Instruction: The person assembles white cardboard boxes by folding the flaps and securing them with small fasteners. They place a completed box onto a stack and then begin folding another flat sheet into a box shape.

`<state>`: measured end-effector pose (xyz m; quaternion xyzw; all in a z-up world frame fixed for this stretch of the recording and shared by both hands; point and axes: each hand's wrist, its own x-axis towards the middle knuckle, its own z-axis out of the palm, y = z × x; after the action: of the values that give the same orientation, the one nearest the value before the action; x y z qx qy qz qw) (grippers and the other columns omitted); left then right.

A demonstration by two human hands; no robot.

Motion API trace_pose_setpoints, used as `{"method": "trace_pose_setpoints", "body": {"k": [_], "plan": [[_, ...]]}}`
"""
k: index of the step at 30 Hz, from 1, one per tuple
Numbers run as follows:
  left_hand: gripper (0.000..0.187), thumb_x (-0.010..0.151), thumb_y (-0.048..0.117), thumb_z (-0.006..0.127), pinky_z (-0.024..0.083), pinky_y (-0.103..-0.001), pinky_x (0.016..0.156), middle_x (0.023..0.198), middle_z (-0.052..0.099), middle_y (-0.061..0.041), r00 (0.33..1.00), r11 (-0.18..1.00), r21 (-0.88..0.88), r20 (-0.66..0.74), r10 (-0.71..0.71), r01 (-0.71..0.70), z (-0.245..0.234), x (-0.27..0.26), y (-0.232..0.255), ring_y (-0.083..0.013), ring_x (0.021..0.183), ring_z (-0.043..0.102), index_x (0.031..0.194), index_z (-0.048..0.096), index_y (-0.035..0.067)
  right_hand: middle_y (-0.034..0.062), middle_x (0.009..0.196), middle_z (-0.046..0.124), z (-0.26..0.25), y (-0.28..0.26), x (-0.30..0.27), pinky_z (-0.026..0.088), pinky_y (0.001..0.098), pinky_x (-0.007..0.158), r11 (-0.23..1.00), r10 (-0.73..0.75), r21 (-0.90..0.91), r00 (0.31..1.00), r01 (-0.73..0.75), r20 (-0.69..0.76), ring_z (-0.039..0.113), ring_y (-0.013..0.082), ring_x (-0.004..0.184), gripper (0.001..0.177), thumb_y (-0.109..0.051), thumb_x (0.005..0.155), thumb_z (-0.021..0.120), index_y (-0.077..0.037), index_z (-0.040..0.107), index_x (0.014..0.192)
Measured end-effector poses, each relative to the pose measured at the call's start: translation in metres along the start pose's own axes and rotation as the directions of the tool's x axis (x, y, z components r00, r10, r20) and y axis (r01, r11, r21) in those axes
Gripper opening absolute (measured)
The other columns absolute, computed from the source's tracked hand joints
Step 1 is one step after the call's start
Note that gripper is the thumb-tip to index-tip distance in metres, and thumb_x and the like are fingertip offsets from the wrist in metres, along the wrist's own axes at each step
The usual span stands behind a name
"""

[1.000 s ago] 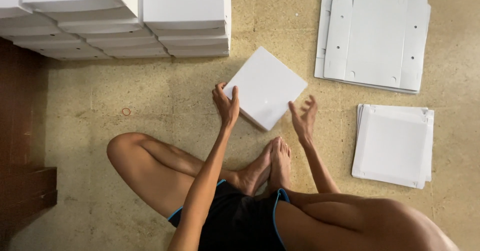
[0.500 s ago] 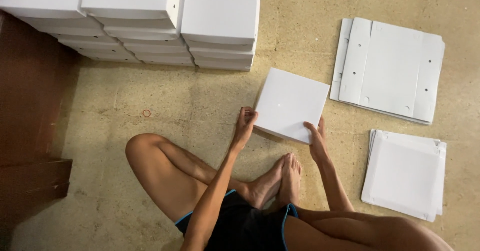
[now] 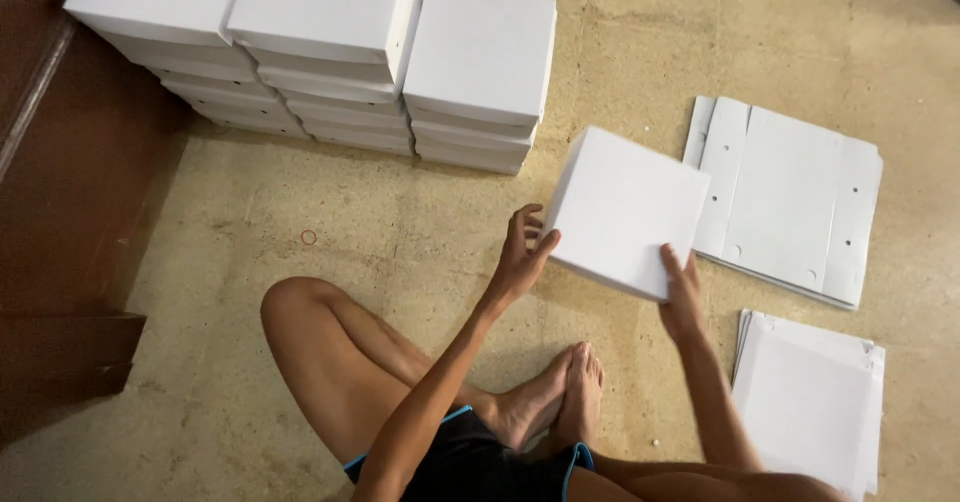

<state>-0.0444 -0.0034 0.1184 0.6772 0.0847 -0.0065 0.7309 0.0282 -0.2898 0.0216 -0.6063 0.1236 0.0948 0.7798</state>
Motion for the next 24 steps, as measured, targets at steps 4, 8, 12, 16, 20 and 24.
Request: {"method": "trace_pose_setpoints", "body": {"k": [4,8,12,16,20,24], "plan": [[0.071,0.094,0.047,0.062,0.042,-0.051,0.103,0.132,0.040,-0.021,0.988,0.982,-0.120,0.023,0.150,-0.146,-0.014,0.011,0.054,-0.0394,0.128,0.044,0.142,0.032,0.004,0.0163,0.124,0.061,-0.005,-0.076,0.034,0.054,0.0475,0.086,0.997,-0.059,-0.050,0.995,0.063,0.081,0.065,0.0263,0.106,0.051,-0.033,0.101,0.061,-0.016,0.042,0.145],[0.070,0.089,0.054,0.059,0.045,-0.049,0.102,0.135,0.040,-0.012,0.961,0.961,-0.054,-0.068,0.267,-0.270,-0.040,0.018,0.061,-0.0331,0.128,0.048,0.138,0.034,0.011,0.0130,0.109,0.057,0.092,-0.225,0.000,0.050,0.0403,0.075,0.878,-0.059,-0.446,0.962,0.177,0.265,0.059,0.0251,0.092,0.047,-0.042,0.103,0.046,-0.007,0.042,0.135],[0.082,0.077,0.066,0.062,0.047,-0.042,0.096,0.135,0.043,-0.007,0.946,0.966,0.057,-0.195,0.258,-0.251,-0.065,0.016,0.054,-0.0244,0.121,0.050,0.136,0.034,0.016,0.0156,0.125,0.059,0.193,-0.318,-0.032,0.051,0.0465,0.097,0.671,-0.046,-0.637,0.879,0.379,0.474,0.060,0.0301,0.112,0.068,-0.052,0.089,0.037,-0.004,0.042,0.136],[0.084,0.086,0.044,0.074,0.041,-0.052,0.104,0.137,0.035,-0.020,0.908,0.945,0.140,-0.266,0.324,-0.296,-0.089,0.022,0.079,-0.0369,0.129,0.042,0.142,0.025,0.005,0.0290,0.141,0.042,0.219,-0.273,0.038,0.026,0.0673,0.107,0.678,-0.156,-0.632,0.914,0.374,0.374,0.038,0.0488,0.133,0.072,-0.050,0.102,0.055,0.000,0.030,0.149],[0.085,0.083,0.050,0.076,0.045,-0.053,0.101,0.136,0.033,-0.017,0.811,0.847,0.370,-0.306,0.499,-0.382,-0.124,0.032,0.102,-0.0350,0.126,0.043,0.140,0.030,0.007,0.0349,0.132,0.047,0.286,-0.213,0.065,0.040,0.0626,0.103,0.787,-0.123,-0.560,0.955,0.259,0.270,0.048,0.0472,0.126,0.086,-0.060,0.094,0.062,0.004,0.035,0.144],[0.080,0.087,0.042,0.076,0.038,-0.062,0.103,0.140,0.027,-0.015,0.753,0.741,0.534,-0.263,0.604,-0.407,-0.156,0.033,0.125,-0.0406,0.133,0.033,0.143,0.029,0.010,0.0289,0.116,0.061,0.308,-0.152,0.125,0.050,0.0597,0.093,0.823,-0.063,-0.522,0.949,0.225,0.310,0.062,0.0414,0.112,0.076,-0.060,0.094,0.066,-0.001,0.046,0.137]]}}
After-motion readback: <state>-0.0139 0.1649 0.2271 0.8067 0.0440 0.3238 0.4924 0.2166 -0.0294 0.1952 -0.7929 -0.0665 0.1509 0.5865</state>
